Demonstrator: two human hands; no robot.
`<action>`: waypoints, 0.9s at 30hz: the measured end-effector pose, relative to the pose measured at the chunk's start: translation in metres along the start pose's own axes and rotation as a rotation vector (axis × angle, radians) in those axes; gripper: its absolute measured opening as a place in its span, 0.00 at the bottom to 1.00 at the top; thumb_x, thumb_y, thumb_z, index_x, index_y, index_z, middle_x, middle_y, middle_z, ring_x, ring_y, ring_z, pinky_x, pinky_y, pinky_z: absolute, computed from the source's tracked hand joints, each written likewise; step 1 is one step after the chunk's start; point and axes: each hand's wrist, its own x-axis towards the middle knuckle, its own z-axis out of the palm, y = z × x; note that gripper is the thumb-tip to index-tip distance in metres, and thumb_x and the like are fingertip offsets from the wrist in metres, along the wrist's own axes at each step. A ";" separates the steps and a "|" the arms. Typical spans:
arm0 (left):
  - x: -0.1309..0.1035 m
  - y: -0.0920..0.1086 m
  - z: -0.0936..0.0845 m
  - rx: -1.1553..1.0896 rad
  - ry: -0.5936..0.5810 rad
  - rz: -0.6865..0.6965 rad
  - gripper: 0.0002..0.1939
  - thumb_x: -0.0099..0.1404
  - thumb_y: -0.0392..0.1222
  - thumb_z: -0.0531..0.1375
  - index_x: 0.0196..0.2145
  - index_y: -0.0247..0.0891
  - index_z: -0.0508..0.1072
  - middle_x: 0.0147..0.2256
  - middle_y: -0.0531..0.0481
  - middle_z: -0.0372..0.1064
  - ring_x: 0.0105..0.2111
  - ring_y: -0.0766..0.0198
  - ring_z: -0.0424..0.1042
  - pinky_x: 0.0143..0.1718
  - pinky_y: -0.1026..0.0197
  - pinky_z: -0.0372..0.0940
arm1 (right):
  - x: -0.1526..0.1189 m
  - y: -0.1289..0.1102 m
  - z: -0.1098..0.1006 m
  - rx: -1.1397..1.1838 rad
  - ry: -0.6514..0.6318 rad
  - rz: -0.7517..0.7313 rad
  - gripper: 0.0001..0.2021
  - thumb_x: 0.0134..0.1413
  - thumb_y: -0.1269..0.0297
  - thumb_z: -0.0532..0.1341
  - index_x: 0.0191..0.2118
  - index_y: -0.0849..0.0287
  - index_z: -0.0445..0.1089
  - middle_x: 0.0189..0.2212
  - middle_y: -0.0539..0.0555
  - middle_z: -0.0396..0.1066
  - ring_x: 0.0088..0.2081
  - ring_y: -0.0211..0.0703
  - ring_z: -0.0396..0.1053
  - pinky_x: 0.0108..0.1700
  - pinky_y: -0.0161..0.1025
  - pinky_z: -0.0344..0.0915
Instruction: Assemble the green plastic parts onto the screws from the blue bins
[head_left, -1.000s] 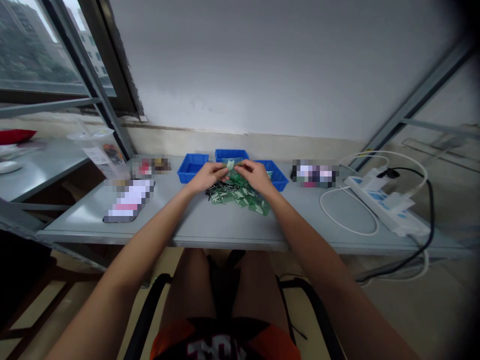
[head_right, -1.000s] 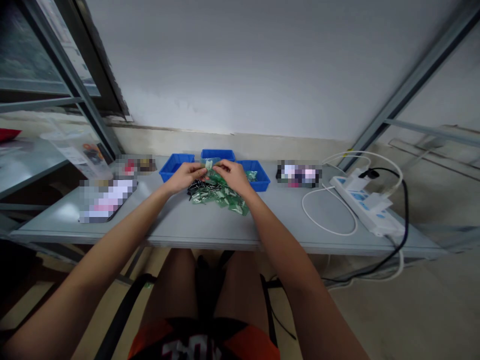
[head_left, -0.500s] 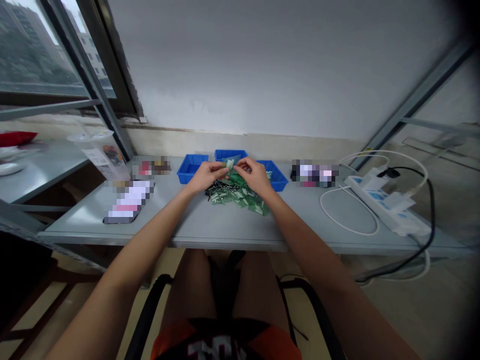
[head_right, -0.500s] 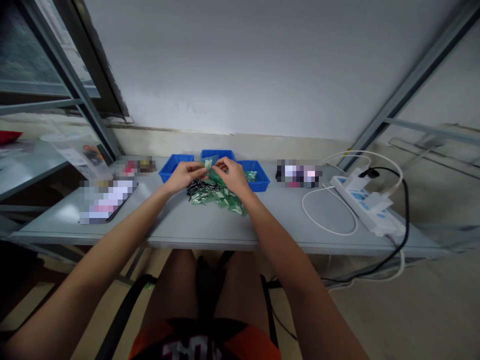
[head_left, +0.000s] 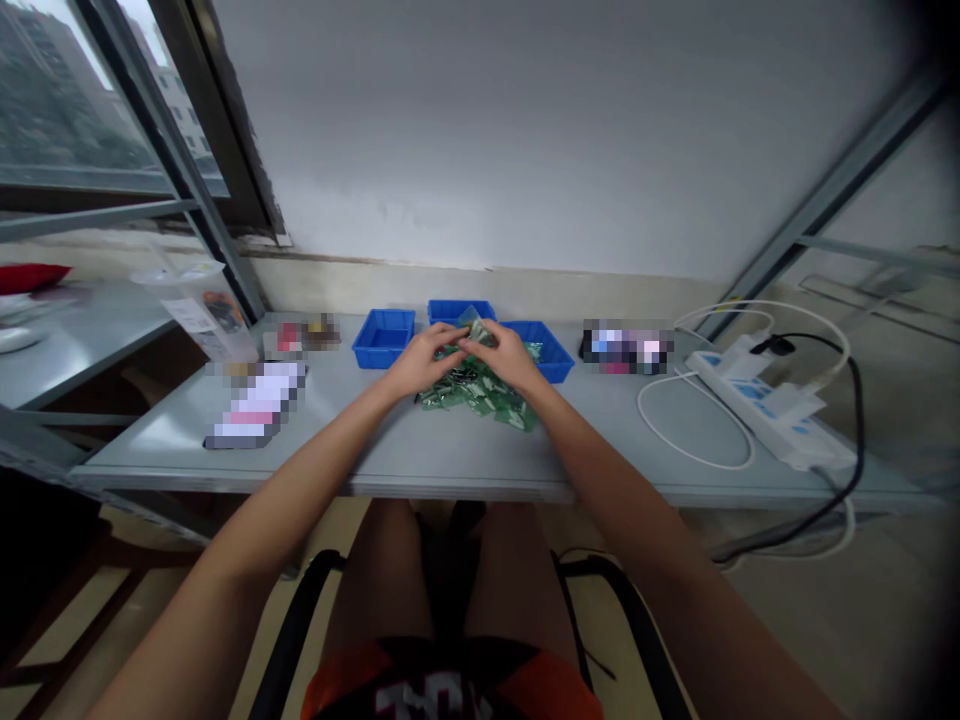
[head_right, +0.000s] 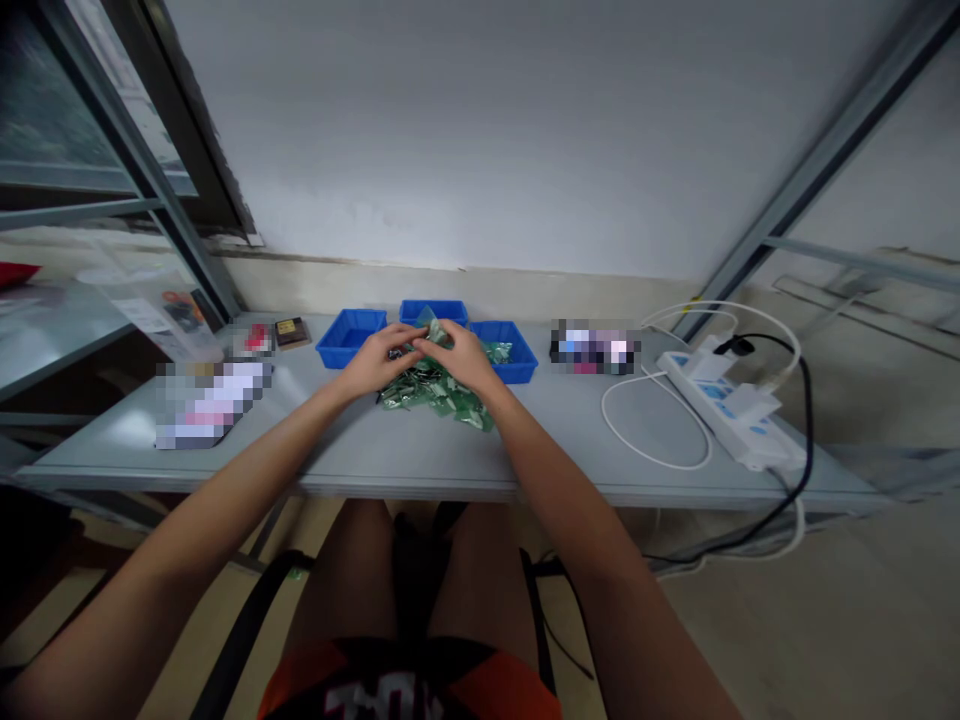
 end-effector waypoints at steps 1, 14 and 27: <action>0.000 0.001 0.001 0.008 0.001 0.013 0.19 0.62 0.42 0.56 0.50 0.36 0.69 0.45 0.43 0.66 0.44 0.60 0.67 0.46 0.57 0.63 | 0.000 0.001 -0.001 -0.012 0.006 -0.005 0.16 0.50 0.52 0.59 0.39 0.58 0.69 0.32 0.52 0.71 0.35 0.43 0.67 0.39 0.39 0.62; 0.003 -0.016 -0.003 -0.063 0.123 -0.128 0.09 0.61 0.42 0.58 0.36 0.36 0.74 0.35 0.48 0.72 0.33 0.65 0.69 0.37 0.61 0.65 | 0.003 0.004 -0.003 -0.020 -0.011 0.008 0.10 0.48 0.56 0.62 0.34 0.56 0.71 0.30 0.50 0.71 0.33 0.41 0.66 0.37 0.39 0.61; 0.003 -0.007 -0.009 -0.069 0.030 -0.167 0.15 0.63 0.48 0.54 0.30 0.34 0.73 0.25 0.51 0.67 0.26 0.67 0.64 0.31 0.63 0.60 | 0.005 0.005 0.001 0.107 0.201 0.063 0.14 0.42 0.56 0.65 0.35 0.57 0.67 0.27 0.49 0.67 0.31 0.39 0.65 0.35 0.38 0.61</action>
